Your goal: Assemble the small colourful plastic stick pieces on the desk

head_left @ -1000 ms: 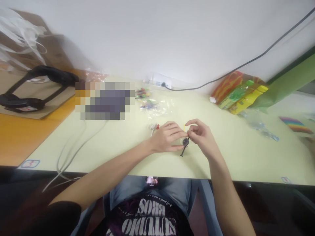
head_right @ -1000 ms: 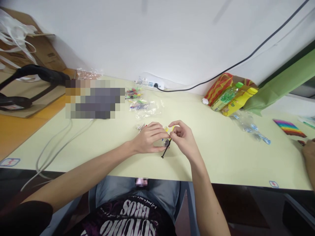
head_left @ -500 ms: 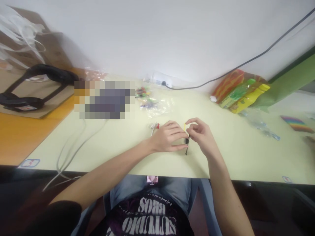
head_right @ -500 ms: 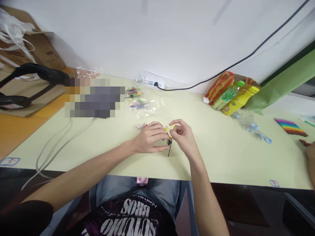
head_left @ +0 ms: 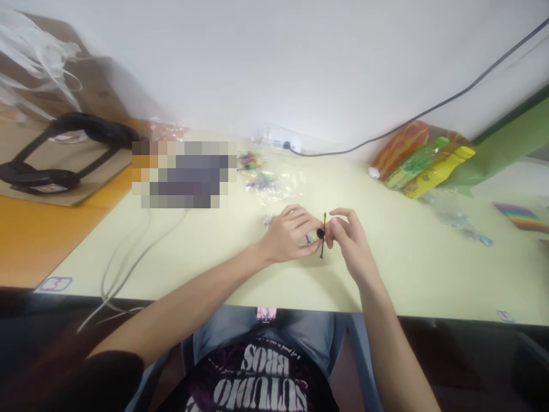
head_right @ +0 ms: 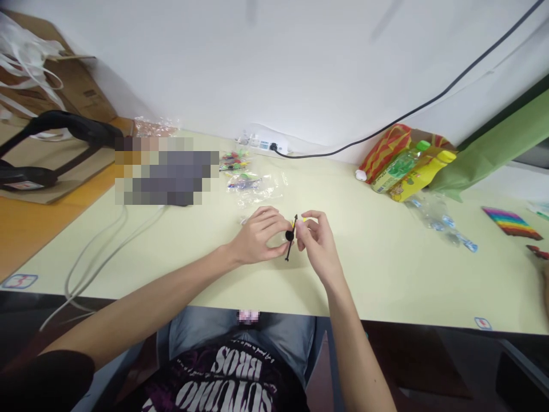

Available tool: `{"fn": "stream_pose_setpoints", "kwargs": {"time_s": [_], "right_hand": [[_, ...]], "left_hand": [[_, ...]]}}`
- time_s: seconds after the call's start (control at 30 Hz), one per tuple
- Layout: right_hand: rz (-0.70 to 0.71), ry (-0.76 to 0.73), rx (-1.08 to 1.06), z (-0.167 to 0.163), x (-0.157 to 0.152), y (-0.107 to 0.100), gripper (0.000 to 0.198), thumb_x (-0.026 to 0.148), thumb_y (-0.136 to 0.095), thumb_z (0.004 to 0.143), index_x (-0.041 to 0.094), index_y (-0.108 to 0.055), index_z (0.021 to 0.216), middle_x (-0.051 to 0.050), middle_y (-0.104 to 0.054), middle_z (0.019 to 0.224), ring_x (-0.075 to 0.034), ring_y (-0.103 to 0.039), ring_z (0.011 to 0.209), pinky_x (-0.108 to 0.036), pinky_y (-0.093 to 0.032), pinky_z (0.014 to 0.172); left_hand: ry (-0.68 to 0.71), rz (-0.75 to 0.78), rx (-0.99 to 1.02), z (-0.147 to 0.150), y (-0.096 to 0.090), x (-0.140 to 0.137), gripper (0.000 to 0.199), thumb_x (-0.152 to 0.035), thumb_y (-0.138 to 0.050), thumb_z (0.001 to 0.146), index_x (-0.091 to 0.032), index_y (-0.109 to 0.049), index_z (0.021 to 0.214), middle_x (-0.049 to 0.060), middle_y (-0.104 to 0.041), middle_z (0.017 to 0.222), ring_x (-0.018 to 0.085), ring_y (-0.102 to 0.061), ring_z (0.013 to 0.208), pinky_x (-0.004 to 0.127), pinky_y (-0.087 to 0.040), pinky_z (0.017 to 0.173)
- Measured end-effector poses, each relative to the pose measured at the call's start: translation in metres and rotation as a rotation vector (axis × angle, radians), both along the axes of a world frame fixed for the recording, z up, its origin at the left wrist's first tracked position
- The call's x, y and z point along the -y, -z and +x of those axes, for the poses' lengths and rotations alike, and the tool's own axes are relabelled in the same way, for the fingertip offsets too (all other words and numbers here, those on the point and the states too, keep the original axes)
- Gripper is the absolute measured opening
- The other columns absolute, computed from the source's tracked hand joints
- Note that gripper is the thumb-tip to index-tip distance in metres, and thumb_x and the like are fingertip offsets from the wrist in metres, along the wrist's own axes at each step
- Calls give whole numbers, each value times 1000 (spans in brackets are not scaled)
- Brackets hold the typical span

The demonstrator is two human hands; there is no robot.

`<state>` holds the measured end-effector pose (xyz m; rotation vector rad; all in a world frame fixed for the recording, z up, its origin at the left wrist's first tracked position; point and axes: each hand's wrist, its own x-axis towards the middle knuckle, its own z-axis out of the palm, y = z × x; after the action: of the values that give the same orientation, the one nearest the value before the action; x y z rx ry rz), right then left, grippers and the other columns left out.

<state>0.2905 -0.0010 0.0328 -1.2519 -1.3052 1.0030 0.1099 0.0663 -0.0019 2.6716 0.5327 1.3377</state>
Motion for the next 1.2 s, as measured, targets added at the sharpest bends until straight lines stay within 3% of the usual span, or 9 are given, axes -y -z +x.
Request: {"fn": "stream_pose_setpoints", "kwargs": {"time_s": [0.17,0.33,0.53,0.7,0.87,0.97,1.1,1.2], "right_hand": [[-65,-47,101,5,12,7,43,49,-81,86,26,-50,107,5,-59,76,-13,-55,65,-28,-43,63],[-50,-49,213,10,13,13,29,47,-72,92,23,-60,102,-1,-65,84,-16,-59,69,-31,-46,63],[147,33,535,9,13,16,18,34,-59,99,21,-67,91,-2,-65,81,-16,-57,68,-31,-45,66],[318,84,765,3,15,26,26,26,-51,102,21,-54,76,0,-54,72,-14,-50,62,-30,-36,63],[410,178,841,-4,16,34,30,25,-49,101,22,-46,72,2,-48,67,-13,-44,59,-29,-31,61],[374,263,840,1,12,37,30,26,-49,98,22,-44,69,2,-48,64,-13,-43,57,-29,-30,60],[220,551,835,32,5,41,33,28,-49,93,24,-36,62,3,-44,57,-14,-40,56,-30,-30,61],[103,581,872,56,6,48,37,32,-50,93,24,-33,61,3,-40,54,-14,-38,55,-31,-28,61]], "left_hand": [[-89,-16,-15,-1,2,-3,15,-34,-62,97,-21,-65,105,4,-77,96,22,-70,96,44,-49,105],[-103,4,-34,0,3,-3,13,-30,-61,99,-21,-66,106,4,-77,98,20,-70,96,43,-48,108],[-114,19,-38,1,3,-3,16,-33,-62,99,-20,-68,105,4,-78,94,20,-71,91,43,-48,109],[-125,-28,-68,2,3,-4,13,-32,-61,97,-21,-69,99,2,-78,88,18,-72,85,43,-47,112],[-128,-36,-70,6,3,-4,12,-31,-62,95,-22,-69,96,-1,-76,80,17,-72,81,43,-46,113],[-136,-23,-58,5,5,-5,9,-28,-63,93,-21,-69,95,-1,-75,78,17,-71,79,43,-45,114],[-151,-27,-67,-3,5,-11,5,-22,-64,90,-23,-68,93,-4,-74,75,16,-70,76,42,-45,112],[-186,-39,-43,-9,1,-19,5,-26,-64,95,-23,-68,96,-3,-76,83,16,-70,80,42,-45,110]]}}
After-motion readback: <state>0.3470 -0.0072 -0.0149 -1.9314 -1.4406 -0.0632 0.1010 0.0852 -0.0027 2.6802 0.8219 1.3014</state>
